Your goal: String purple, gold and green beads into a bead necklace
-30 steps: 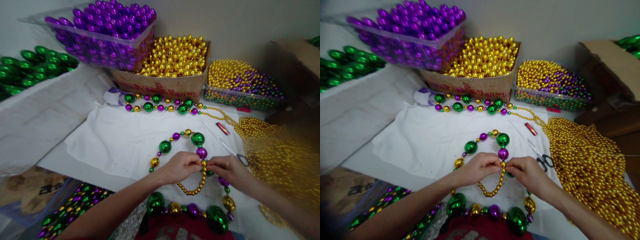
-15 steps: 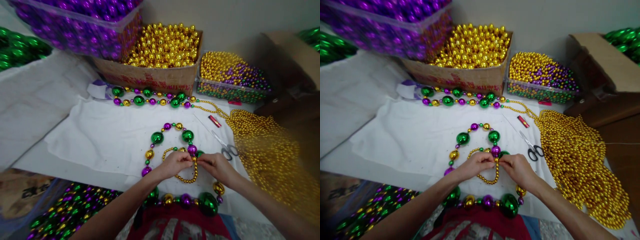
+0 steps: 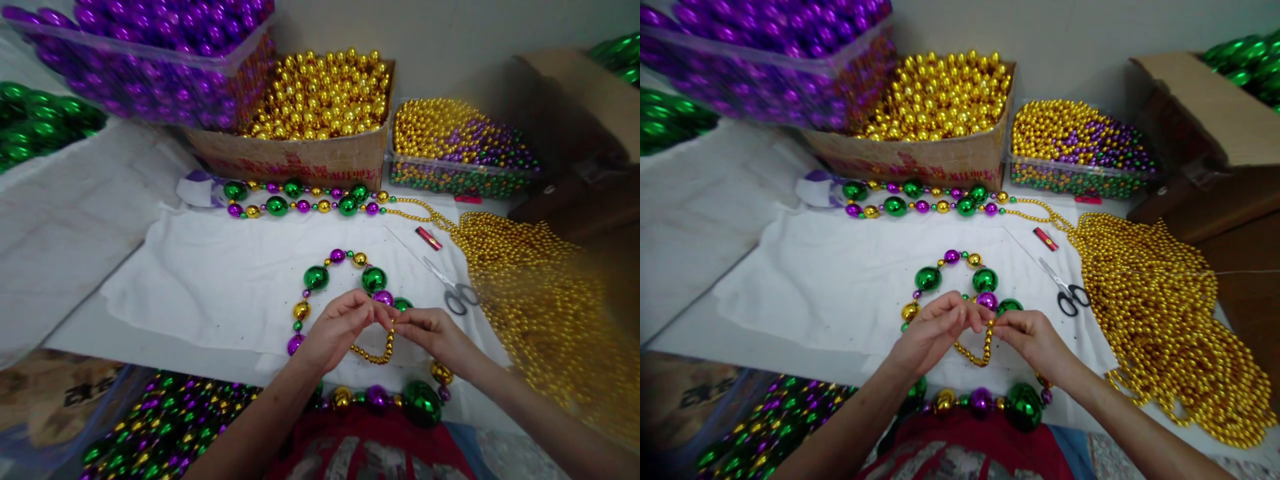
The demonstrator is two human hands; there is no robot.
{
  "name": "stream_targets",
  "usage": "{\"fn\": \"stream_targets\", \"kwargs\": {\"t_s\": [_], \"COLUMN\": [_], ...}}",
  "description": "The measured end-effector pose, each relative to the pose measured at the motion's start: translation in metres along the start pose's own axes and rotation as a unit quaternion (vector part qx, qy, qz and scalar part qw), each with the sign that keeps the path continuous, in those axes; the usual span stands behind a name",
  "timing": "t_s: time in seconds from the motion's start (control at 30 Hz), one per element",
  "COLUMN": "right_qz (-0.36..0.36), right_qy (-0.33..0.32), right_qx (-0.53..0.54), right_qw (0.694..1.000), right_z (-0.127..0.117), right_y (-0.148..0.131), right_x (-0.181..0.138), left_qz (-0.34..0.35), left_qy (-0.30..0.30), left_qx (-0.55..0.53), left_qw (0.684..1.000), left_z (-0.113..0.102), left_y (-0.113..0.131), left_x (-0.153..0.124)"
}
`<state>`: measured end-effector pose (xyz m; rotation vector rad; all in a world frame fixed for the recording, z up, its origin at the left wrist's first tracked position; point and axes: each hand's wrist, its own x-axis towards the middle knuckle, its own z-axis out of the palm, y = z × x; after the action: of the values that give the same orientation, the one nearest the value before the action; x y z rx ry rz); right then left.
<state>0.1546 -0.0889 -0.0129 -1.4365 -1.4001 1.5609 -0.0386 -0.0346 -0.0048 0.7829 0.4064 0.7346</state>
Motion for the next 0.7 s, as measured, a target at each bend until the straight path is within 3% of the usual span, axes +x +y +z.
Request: {"fn": "stream_targets", "kwargs": {"t_s": [0.17,0.3,0.43,0.7], "right_qz": [-0.028,-0.084,-0.136,-0.110], "right_qy": [0.004,0.019,0.034,0.061], "right_qx": [0.003,-0.131,-0.221,-0.193], "right_qw": [1.000,0.988,0.965,0.973], "right_z": [0.000,0.001,0.006,0.004], "right_y": [-0.008,-0.017,-0.015,0.005], "right_x": [-0.004,-0.013,-0.019,-0.022], "left_qz": [0.008,-0.044,-0.064,-0.079], "left_qy": [0.045,0.084,0.083,0.082], "left_qx": [-0.114,-0.150,-0.156,-0.144], "left_qw": [0.992,0.984,0.982,0.983], "left_z": [0.017,0.016,0.011,0.008], "left_y": [0.005,0.008,0.003,-0.011], "left_x": [0.014,0.015,0.012,0.018]}}
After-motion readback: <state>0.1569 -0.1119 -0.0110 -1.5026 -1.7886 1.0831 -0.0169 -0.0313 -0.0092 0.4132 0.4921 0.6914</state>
